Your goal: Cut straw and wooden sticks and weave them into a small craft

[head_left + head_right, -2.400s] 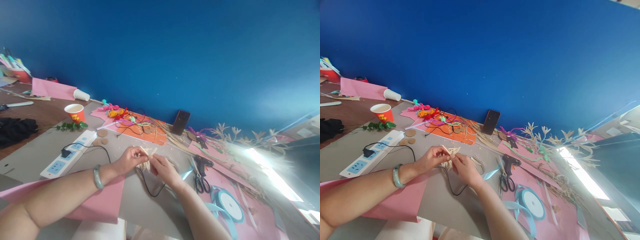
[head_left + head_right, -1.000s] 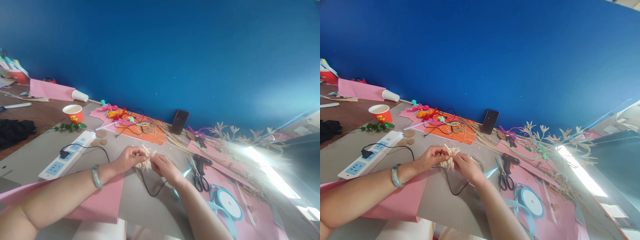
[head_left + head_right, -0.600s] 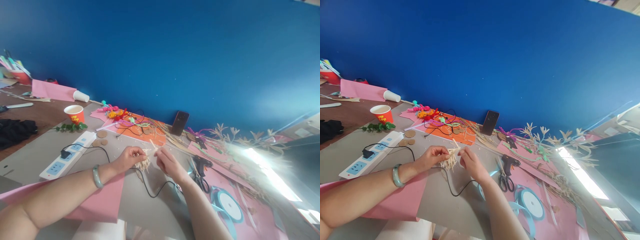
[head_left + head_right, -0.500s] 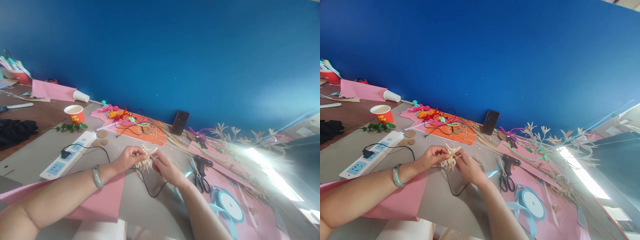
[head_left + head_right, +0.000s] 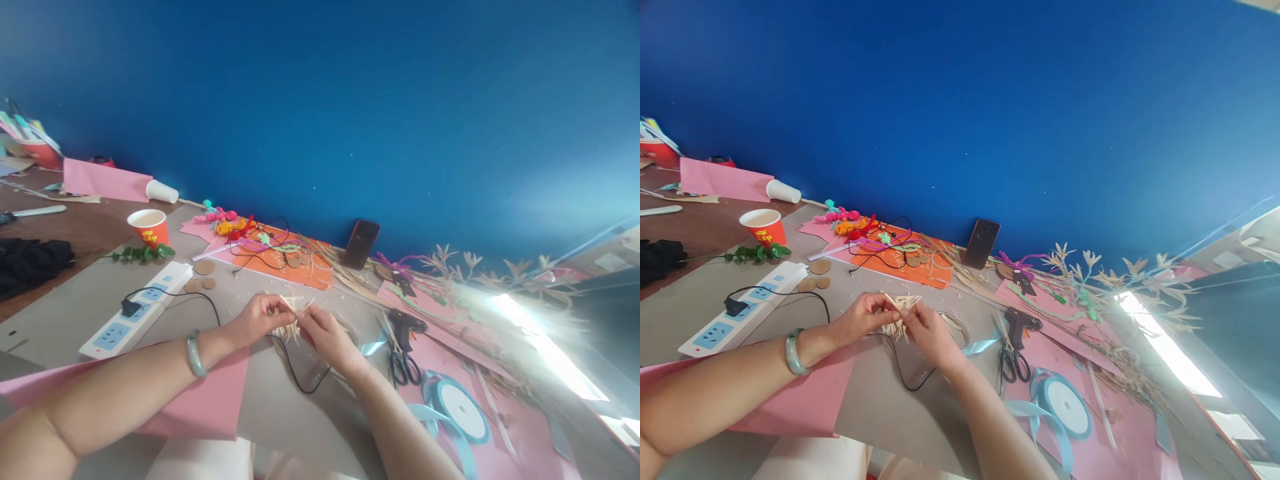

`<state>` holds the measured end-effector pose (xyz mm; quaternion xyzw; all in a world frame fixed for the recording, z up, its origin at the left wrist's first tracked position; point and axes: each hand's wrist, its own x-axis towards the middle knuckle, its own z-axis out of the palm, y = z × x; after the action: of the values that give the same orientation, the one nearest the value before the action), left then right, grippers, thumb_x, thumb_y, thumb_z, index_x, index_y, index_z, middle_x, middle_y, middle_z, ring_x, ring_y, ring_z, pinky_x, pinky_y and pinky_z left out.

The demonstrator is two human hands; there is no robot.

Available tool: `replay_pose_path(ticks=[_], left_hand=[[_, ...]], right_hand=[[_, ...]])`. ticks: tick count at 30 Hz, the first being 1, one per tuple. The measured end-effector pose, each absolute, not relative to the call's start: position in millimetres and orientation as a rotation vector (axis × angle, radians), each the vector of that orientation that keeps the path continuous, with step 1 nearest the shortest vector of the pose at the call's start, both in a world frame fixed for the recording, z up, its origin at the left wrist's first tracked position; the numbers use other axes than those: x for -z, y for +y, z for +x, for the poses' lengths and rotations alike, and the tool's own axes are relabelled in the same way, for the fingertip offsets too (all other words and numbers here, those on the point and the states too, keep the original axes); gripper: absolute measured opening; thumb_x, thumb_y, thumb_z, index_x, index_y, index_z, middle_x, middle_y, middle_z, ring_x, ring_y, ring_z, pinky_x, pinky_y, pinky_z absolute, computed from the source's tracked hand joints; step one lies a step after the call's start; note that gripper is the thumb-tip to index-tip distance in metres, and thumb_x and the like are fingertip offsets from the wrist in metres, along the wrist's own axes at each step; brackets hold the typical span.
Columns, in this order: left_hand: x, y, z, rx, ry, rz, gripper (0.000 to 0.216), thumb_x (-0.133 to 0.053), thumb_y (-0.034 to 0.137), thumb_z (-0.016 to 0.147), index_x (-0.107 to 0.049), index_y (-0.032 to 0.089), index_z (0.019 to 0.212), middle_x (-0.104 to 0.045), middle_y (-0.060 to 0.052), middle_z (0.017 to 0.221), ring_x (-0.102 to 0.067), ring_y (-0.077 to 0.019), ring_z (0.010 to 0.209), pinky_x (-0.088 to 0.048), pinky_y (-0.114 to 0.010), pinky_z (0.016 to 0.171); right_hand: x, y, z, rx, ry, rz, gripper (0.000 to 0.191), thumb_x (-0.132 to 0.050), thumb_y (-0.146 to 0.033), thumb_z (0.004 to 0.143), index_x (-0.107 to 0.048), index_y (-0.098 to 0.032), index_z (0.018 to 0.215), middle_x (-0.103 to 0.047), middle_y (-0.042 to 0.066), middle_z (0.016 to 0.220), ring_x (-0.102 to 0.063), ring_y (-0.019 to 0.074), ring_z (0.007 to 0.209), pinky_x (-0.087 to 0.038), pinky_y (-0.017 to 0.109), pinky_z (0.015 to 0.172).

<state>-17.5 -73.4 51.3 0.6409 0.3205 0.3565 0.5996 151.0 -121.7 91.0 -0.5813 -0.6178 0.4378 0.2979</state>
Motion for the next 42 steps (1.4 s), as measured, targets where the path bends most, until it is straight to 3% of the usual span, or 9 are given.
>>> replay_pose_path(ticks=[8,13,16,22,25,35,42], left_hand=[[-53,-72,-19,-0.851,0.714,1.502,0.028,-0.066,0.04,0.075,-0.065,0.012,0.074,-0.061,-0.003,0.069,-0.051,-0.0119,0.064,-0.039,-0.024,0.06],[-49,-69,-18,-0.864,0.732,1.431,0.027,-0.067,0.039,0.074,-0.063,0.012,0.073,-0.059,-0.002,0.067,-0.049,-0.0101,0.061,-0.038,-0.023,0.059],[-50,-71,-17,-0.87,0.711,1.38,0.028,-0.066,0.04,0.074,-0.063,0.012,0.073,-0.061,-0.003,0.069,-0.052,-0.0115,0.063,-0.04,-0.024,0.06],[-56,-73,-17,-0.855,0.7,1.32,0.025,-0.068,0.037,0.072,-0.065,0.012,0.073,-0.061,-0.002,0.067,-0.051,-0.0105,0.061,-0.039,-0.023,0.06],[-56,-73,-17,-0.87,0.724,1.371,0.026,-0.067,0.037,0.072,-0.067,0.011,0.074,-0.062,-0.003,0.068,-0.052,-0.0114,0.063,-0.039,-0.024,0.062],[-52,-74,-16,-0.842,0.754,1.393,0.027,-0.067,0.039,0.073,-0.066,0.011,0.075,-0.062,-0.003,0.068,-0.05,-0.0112,0.061,-0.038,-0.024,0.06],[-52,-71,-17,-0.86,0.716,1.479,0.026,-0.065,0.038,0.075,-0.067,0.012,0.077,-0.063,-0.004,0.071,-0.052,-0.0128,0.066,-0.04,-0.025,0.065]], right_hand=[[-97,-120,160,-1.527,-1.3,-1.394,0.036,-0.056,-0.049,0.079,-0.04,-0.02,0.065,-0.036,-0.008,0.048,-0.022,0.0048,0.041,-0.012,0.02,0.039],[-105,-114,175,-1.457,-1.066,-1.364,0.036,-0.057,-0.05,0.076,-0.038,-0.021,0.067,-0.034,-0.009,0.048,-0.016,0.0038,0.038,-0.007,0.02,0.038],[-105,-112,178,-1.353,-1.091,-1.404,0.032,-0.052,-0.048,0.08,-0.039,-0.021,0.069,-0.034,-0.009,0.05,-0.017,0.0042,0.039,-0.009,0.02,0.039],[-97,-118,162,-1.108,-1.634,-1.547,0.022,-0.048,-0.036,0.083,-0.042,-0.02,0.069,-0.041,-0.006,0.056,-0.035,0.0081,0.05,-0.029,0.021,0.047],[-96,-121,153,-0.997,-1.764,-1.523,0.022,-0.048,-0.037,0.083,-0.044,-0.019,0.07,-0.042,-0.005,0.06,-0.038,0.0094,0.057,-0.032,0.022,0.052],[-95,-123,149,-0.969,-1.74,-1.565,0.032,-0.044,-0.043,0.086,-0.04,-0.02,0.064,-0.041,-0.006,0.054,-0.036,0.0092,0.052,-0.03,0.023,0.051],[-94,-119,151,-1.326,-1.519,-1.499,0.036,-0.049,-0.05,0.083,-0.038,-0.02,0.065,-0.035,-0.008,0.049,-0.026,0.0063,0.044,-0.018,0.02,0.042]])
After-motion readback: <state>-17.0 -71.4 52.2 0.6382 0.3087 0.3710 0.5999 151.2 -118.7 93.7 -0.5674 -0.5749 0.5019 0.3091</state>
